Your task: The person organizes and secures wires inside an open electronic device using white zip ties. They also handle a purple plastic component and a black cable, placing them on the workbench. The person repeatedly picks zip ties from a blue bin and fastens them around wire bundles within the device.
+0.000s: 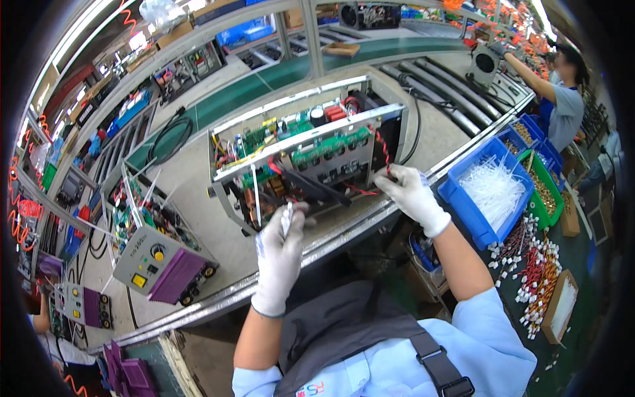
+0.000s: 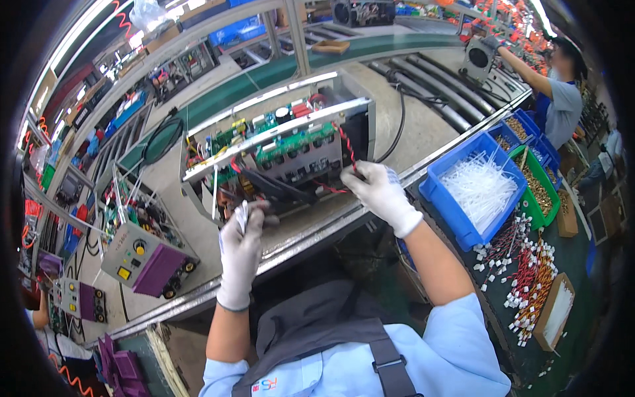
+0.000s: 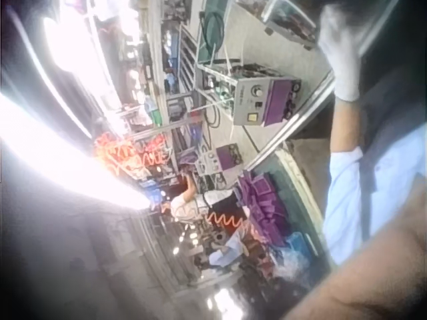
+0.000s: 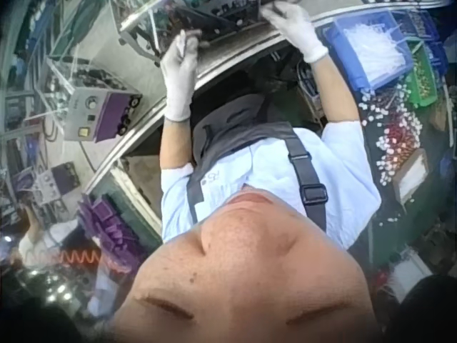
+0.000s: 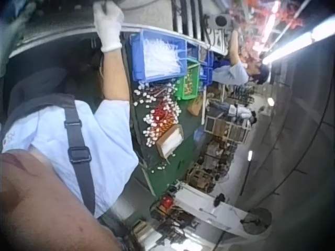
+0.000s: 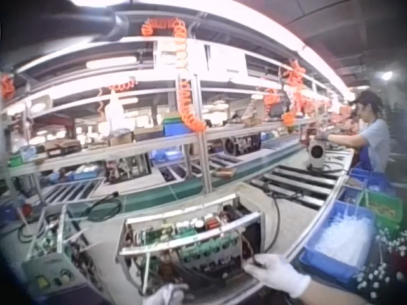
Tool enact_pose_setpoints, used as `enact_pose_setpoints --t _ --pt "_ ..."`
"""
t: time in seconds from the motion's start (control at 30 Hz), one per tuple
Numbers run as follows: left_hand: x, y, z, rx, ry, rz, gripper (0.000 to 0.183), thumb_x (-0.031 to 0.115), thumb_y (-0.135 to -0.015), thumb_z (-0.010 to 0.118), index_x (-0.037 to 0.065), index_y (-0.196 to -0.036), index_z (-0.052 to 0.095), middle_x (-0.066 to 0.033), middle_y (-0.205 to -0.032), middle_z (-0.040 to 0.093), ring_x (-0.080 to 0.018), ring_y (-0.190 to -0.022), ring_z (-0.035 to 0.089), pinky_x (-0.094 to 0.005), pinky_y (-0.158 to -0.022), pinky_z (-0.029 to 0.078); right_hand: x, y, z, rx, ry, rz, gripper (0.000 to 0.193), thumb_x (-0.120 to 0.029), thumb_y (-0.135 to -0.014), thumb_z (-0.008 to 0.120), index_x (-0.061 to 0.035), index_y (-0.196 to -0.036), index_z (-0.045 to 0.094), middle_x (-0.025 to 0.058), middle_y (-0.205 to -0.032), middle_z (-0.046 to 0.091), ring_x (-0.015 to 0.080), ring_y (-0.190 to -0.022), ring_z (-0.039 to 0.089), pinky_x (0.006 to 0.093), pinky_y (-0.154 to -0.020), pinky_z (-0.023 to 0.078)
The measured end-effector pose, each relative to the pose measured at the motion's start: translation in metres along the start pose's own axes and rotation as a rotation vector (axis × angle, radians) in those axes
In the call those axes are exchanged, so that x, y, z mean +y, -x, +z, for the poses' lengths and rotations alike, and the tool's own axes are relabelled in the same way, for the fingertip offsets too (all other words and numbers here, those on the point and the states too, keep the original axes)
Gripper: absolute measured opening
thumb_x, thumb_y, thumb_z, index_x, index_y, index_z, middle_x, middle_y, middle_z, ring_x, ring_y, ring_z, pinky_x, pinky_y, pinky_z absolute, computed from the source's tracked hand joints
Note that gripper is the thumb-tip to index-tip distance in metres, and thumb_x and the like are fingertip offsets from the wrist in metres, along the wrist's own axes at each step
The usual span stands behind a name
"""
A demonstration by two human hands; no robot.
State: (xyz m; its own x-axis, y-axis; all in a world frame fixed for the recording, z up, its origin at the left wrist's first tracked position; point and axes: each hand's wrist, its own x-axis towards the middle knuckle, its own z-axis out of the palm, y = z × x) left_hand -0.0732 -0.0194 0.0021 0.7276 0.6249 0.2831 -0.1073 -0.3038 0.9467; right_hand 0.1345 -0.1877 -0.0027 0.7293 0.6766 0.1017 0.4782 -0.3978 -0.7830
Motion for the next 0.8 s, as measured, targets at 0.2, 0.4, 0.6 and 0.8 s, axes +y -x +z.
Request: enact_pose_setpoints --t 0.2,0.4,0.6,0.8 --pt "-0.013 -0.011 0.002 0.109 -0.113 -0.053 0.027 0.011 -0.095 0.056 -0.002 -0.118 0.059 -0.0088 -0.086 0.063 -0.0139 -0.078 0.056 -0.0268 -0.074 0.045 -0.072 -0.028 0.066 -0.156 -1.068 -0.210 0.023 -0.020 -0.095 0.063 -0.0012 -0.108 0.068 0.0037 -0.096 0.070 0.0084 -0.081 0.064 0.0233 -0.073 0.051" --pt "-0.008 -0.013 0.002 0.104 -0.033 0.027 0.021 0.013 -0.096 0.054 -0.001 -0.111 0.056 -0.0065 -0.083 0.061 -0.0124 -0.075 0.056 -0.0263 -0.071 0.046 -0.064 -0.032 0.085 -0.380 -0.901 -0.147 0.028 -0.024 -0.100 0.055 0.0010 -0.102 0.069 -0.0018 -0.083 0.065 0.0037 -0.070 0.052 0.0222 -0.064 0.045" --pt "0.028 0.000 -0.005 -0.533 0.675 -0.158 0.049 0.046 -0.100 0.046 -0.002 -0.102 0.058 -0.0061 -0.073 0.059 -0.0056 -0.041 0.036 -0.0229 -0.042 0.031 -0.071 -0.041 0.083 -0.256 -0.464 -0.385 0.036 -0.030 -0.099 0.053 0.0013 -0.083 0.060 0.0089 -0.068 0.055 0.0151 -0.066 0.048 0.0345 -0.063 0.043" --pt "0.033 -0.007 0.011 -0.696 0.764 -0.356 0.047 0.042 -0.100 0.047 -0.003 -0.099 0.058 -0.0073 -0.064 0.057 -0.0070 -0.040 0.039 -0.0204 -0.042 0.032 -0.092 -0.011 0.019 0.078 0.361 -0.616 0.029 -0.033 -0.095 0.056 -0.0056 -0.093 0.066 0.0107 -0.086 0.069 0.0252 -0.084 0.068 0.0366 -0.073 0.051"
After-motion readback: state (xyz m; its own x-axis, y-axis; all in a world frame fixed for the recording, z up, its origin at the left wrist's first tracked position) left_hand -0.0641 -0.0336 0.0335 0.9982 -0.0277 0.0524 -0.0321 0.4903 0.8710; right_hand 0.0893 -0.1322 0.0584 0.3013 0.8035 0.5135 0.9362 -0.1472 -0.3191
